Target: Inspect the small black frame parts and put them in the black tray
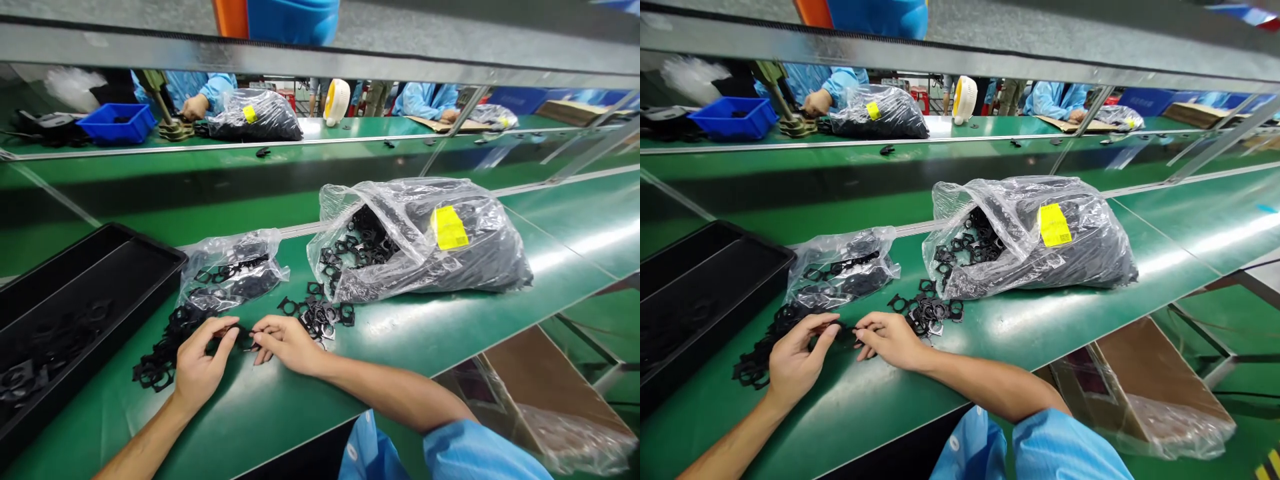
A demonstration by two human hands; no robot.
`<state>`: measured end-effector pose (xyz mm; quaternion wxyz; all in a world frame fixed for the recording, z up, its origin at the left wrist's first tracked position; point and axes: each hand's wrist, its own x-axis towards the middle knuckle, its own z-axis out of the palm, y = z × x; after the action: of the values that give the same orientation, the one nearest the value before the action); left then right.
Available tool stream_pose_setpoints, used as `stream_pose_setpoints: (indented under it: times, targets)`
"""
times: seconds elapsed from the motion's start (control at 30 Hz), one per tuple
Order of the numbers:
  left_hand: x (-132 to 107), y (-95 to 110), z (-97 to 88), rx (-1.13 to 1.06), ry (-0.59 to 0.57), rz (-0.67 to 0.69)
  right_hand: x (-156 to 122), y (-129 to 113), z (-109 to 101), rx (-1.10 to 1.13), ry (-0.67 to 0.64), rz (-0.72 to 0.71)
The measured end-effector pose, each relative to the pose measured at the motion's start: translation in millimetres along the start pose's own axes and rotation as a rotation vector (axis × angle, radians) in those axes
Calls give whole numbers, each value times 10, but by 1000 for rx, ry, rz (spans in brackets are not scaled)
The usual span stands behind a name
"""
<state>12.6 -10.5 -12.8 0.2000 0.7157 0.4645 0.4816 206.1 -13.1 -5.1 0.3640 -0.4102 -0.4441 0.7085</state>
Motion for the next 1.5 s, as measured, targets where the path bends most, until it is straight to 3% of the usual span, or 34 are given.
stream_pose_setpoints:
  times: [0.2,0.5,0.67,0.8,0.93,1.1,1.33,1.5]
  targets:
    - [63,60,-15,-6,-35,97,8,-9,-7,43,15,3]
    - [105,29,-27,-28,-66,26,19,-100,-6,94,32,29]
    - [150,36,-9,-124,-31,-162,57,-171,1,76,89,-6]
    - [195,-33,10,-376,22,-395,101,-182,-5,15,115,-50]
    - [213,-76,20,-474,-13,-462,121,-180,-17,-28,97,-66]
    - [216,-54,2,-396,8,-351,140,-174,-47,-56,78,-89]
    - [228,8,-114,-3,20,69,150,-191,-33,-61,116,-91]
    - [211,41,-116,8,33,75,138,-213,-32,-169,132,-173]
